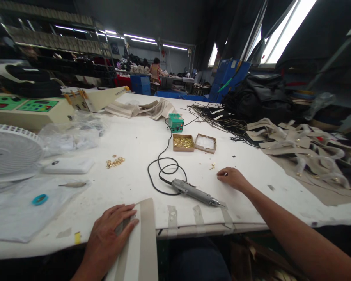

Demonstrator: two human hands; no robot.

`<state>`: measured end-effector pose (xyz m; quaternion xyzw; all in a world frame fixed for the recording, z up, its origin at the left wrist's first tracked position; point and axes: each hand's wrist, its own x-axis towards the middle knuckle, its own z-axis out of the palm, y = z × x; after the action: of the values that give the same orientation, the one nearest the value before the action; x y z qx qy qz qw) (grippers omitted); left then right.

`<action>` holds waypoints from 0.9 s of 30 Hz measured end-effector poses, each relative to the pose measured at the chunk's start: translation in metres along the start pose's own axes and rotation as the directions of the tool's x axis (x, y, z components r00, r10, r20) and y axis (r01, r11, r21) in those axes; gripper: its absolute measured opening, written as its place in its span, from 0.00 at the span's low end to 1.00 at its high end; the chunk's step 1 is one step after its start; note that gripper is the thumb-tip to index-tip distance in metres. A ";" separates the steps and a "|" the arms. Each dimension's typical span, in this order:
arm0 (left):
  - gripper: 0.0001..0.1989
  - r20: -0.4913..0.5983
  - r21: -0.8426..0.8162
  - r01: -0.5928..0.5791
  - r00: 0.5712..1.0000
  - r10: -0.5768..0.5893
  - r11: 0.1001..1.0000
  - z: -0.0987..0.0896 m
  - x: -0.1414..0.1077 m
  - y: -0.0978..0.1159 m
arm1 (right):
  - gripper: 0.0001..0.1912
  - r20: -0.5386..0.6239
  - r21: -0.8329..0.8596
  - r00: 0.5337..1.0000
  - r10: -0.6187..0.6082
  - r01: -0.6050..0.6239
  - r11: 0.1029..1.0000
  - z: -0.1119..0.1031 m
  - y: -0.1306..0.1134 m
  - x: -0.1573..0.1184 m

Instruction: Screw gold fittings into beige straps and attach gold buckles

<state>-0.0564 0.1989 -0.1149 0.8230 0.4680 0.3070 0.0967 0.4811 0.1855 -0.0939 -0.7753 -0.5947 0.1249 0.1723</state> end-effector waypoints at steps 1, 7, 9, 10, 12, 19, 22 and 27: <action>0.18 0.001 -0.009 0.006 1.000 -0.006 1.000 0.000 0.000 0.000 | 0.10 0.014 -0.004 1.000 -0.001 0.001 1.000 -0.001 0.000 0.003; 0.12 0.024 -0.053 0.063 0.998 -0.062 0.997 -0.002 0.001 0.007 | 0.12 0.039 -0.088 0.998 -0.049 0.052 0.995 -0.003 -0.005 0.006; 0.10 0.040 -0.069 0.089 0.995 -0.086 0.994 -0.005 0.000 0.013 | 0.15 0.022 -0.128 0.998 -0.066 0.068 0.990 0.000 -0.006 0.002; 0.10 0.046 -0.073 0.106 0.994 -0.103 0.992 -0.006 -0.001 0.016 | 0.17 0.010 -0.144 0.997 -0.070 0.071 0.987 0.001 -0.007 -0.001; 0.09 0.057 -0.076 0.140 0.989 -0.136 0.987 -0.009 -0.003 0.023 | 0.20 -0.012 -0.168 0.997 -0.076 0.073 0.983 0.004 -0.005 -0.006; 0.11 0.053 -0.116 0.204 0.979 -0.199 0.972 -0.011 -0.010 0.033 | 0.17 -0.063 -0.054 0.995 0.081 -0.084 0.995 -0.010 -0.012 -0.018; 0.11 0.051 -0.136 0.216 0.976 -0.211 0.967 -0.011 -0.011 0.035 | 0.19 -0.079 0.053 0.988 0.136 -0.132 0.990 -0.017 -0.061 -0.035; 0.11 0.059 -0.140 0.221 0.975 -0.215 0.965 -0.011 -0.013 0.036 | 0.21 0.235 0.401 0.947 -0.219 0.111 0.909 0.021 -0.198 -0.078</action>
<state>-0.0422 0.1666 -0.0955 0.7636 0.5299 0.3101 0.1998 0.2776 0.1587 -0.0316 -0.6480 -0.6409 0.3297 0.2462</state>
